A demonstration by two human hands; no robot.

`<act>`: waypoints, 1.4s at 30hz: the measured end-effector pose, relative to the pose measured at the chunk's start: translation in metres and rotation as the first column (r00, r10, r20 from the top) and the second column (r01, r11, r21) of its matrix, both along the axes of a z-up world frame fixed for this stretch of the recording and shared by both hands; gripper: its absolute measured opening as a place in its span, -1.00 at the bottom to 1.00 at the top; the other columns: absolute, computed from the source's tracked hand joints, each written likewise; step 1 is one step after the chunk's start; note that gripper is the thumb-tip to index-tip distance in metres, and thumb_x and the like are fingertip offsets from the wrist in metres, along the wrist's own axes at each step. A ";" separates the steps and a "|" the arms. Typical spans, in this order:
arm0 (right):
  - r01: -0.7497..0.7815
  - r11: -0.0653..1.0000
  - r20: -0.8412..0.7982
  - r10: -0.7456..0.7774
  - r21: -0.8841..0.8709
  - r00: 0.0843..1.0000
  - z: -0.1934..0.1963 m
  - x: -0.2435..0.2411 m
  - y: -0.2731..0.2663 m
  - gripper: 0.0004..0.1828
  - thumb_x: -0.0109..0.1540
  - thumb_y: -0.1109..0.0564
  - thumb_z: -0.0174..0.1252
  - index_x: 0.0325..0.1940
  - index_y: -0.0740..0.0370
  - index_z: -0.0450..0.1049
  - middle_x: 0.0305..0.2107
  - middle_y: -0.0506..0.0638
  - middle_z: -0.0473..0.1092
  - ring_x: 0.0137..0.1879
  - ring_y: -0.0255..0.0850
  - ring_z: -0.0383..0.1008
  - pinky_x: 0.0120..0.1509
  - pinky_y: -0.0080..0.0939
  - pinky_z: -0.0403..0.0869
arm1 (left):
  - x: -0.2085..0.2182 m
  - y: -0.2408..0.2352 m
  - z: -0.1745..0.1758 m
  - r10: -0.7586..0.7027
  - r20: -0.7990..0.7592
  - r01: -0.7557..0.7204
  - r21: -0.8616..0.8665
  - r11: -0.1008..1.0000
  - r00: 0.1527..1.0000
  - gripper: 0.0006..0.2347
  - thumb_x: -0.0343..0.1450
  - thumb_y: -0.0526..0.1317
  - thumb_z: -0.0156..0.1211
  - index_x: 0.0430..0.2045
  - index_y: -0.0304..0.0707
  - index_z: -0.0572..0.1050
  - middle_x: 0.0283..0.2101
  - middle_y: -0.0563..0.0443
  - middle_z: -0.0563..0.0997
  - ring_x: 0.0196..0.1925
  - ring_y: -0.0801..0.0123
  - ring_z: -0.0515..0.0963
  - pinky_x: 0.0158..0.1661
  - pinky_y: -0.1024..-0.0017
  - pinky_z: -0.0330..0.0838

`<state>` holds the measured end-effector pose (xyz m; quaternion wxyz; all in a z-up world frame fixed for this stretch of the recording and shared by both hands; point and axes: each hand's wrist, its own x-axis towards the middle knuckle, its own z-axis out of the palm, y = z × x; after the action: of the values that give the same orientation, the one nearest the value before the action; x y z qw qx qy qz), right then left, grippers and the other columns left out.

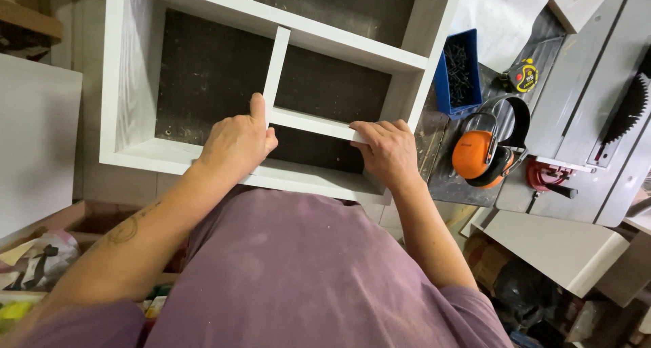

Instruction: Fitting and adjusting internal wooden dividers into a white shelf frame on a workbench.

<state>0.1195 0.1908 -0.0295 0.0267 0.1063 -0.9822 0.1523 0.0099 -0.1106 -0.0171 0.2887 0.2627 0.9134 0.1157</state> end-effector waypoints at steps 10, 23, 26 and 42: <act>0.016 0.999 -0.009 -0.016 0.032 1.000 -0.003 -0.002 0.001 -0.64 0.18 0.00 0.46 0.03 -0.09 0.55 -0.27 -0.19 0.61 -0.08 -0.22 0.64 -0.01 -0.20 0.42 | 0.003 0.005 0.013 0.020 0.055 -0.019 -0.020 1.000 0.998 -0.43 0.52 -0.11 -0.14 0.35 -0.65 0.01 -0.51 -0.48 0.64 -0.39 -0.40 0.72 -0.25 -0.19 0.60; 0.044 0.998 0.061 -0.042 -0.045 0.997 0.021 -0.012 -0.011 -0.43 0.05 0.00 0.53 0.13 -0.07 0.54 -0.12 -0.16 0.60 0.16 -0.17 0.57 0.15 -0.10 0.39 | 0.010 0.009 0.010 0.084 0.087 -0.079 -0.056 0.995 0.993 -0.45 0.55 -0.10 -0.21 0.36 -0.62 0.00 -0.46 -0.49 0.66 -0.34 -0.41 0.73 -0.19 -0.20 0.59; -0.026 0.999 -0.056 0.027 0.026 0.998 0.044 -0.054 -0.030 -0.27 0.01 0.00 0.59 0.23 0.03 0.48 0.00 -0.01 0.54 0.22 -0.03 0.48 0.17 0.02 0.35 | 0.011 0.008 0.005 0.119 0.084 -0.115 -0.049 0.992 0.989 -0.45 0.55 -0.07 -0.20 0.35 -0.56 0.03 -0.44 -0.48 0.66 -0.31 -0.42 0.73 -0.19 -0.21 0.59; -0.137 0.983 0.236 0.163 -0.122 0.958 -0.015 -0.225 -0.051 -0.48 0.16 0.15 0.36 0.22 -0.05 0.51 -0.30 0.09 0.61 -0.22 0.29 0.56 -0.20 0.21 0.45 | 0.039 -0.002 -0.038 0.176 -0.217 -0.162 0.081 0.984 0.960 -0.48 0.53 -0.03 0.09 0.27 -0.50 0.23 -0.62 -0.23 0.62 -0.63 -0.30 0.61 -0.58 -0.16 0.46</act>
<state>-0.1051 0.1402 -0.0447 -0.1008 0.1594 -0.9578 0.2170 0.0490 -0.1128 -0.0550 0.1651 0.2040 0.9550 0.1380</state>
